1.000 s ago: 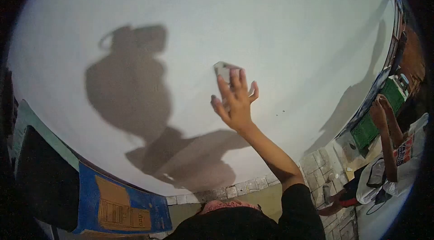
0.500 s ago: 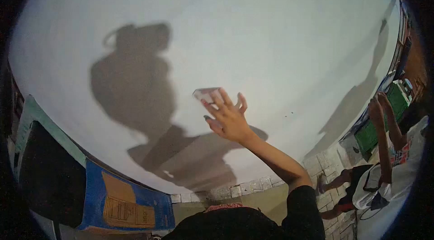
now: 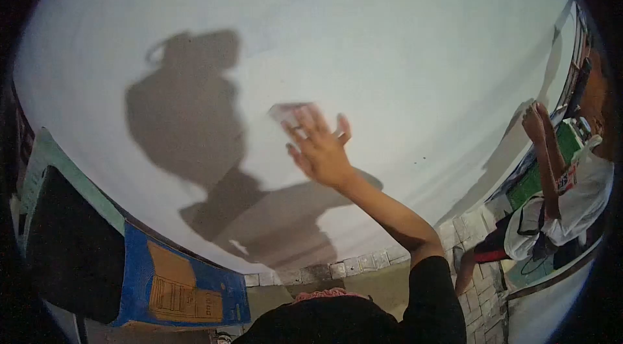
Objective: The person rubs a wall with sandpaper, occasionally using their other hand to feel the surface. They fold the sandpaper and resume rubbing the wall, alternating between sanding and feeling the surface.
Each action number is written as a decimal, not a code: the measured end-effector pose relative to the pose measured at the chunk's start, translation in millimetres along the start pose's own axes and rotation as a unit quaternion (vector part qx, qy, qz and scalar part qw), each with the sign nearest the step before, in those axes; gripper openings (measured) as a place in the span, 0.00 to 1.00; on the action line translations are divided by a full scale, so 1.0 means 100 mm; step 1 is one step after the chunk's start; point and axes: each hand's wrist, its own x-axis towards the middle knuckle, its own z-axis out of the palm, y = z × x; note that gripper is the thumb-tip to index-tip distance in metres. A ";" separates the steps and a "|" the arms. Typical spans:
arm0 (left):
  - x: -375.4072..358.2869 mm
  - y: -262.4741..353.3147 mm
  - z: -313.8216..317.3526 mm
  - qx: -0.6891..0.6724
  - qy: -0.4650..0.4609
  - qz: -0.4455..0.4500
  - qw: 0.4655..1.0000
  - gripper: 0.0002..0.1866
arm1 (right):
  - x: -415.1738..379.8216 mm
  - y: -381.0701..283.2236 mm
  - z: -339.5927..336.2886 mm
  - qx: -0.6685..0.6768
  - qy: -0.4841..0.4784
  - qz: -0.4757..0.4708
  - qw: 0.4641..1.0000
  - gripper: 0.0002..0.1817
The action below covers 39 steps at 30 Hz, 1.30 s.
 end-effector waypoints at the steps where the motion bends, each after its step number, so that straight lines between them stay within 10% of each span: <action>1: -0.01 -0.02 0.02 0.003 -0.001 0.002 1.000 0.16 | -0.04 0.00 -0.03 -0.003 0.000 0.001 1.000 0.28; 3: -0.01 -0.03 0.02 0.013 -0.005 0.006 1.000 0.17 | -0.05 0.00 -0.09 -0.012 0.005 -0.052 0.999 0.29; 8: -0.03 0.08 -0.05 0.029 -0.008 0.015 0.999 0.17 | 0.53 0.62 -0.74 0.030 0.249 0.228 0.941 0.29; 10: -0.06 0.11 -0.04 0.031 -0.007 0.019 0.999 0.18 | 0.74 0.65 -0.86 0.064 0.318 0.197 0.925 0.30; 15: -0.19 0.13 -0.01 0.044 -0.003 0.035 0.998 0.18 | 0.58 -0.26 -0.97 -0.049 0.051 0.011 0.997 0.30; 18: -0.20 0.14 -0.03 0.053 -0.007 0.035 0.998 0.19 | 0.47 -0.21 -0.91 -0.055 0.046 -0.074 0.995 0.27; 24: -0.33 0.18 -0.05 0.069 -0.014 0.037 0.997 0.20 | 0.31 0.22 -1.12 0.051 0.244 0.257 0.934 0.30; 30: -0.40 0.18 -0.04 0.086 -0.027 0.036 0.995 0.21 | -0.42 -0.09 -0.80 -0.050 0.018 0.026 0.998 0.28; 36: -0.44 0.09 0.01 0.112 -0.036 0.043 0.992 0.22 | -0.38 0.19 -0.94 -0.009 0.149 0.250 0.957 0.32; 39: -0.42 -0.02 0.04 0.149 -0.044 0.063 0.986 0.22 | -0.34 -0.07 -0.97 0.013 0.089 0.187 0.978 0.38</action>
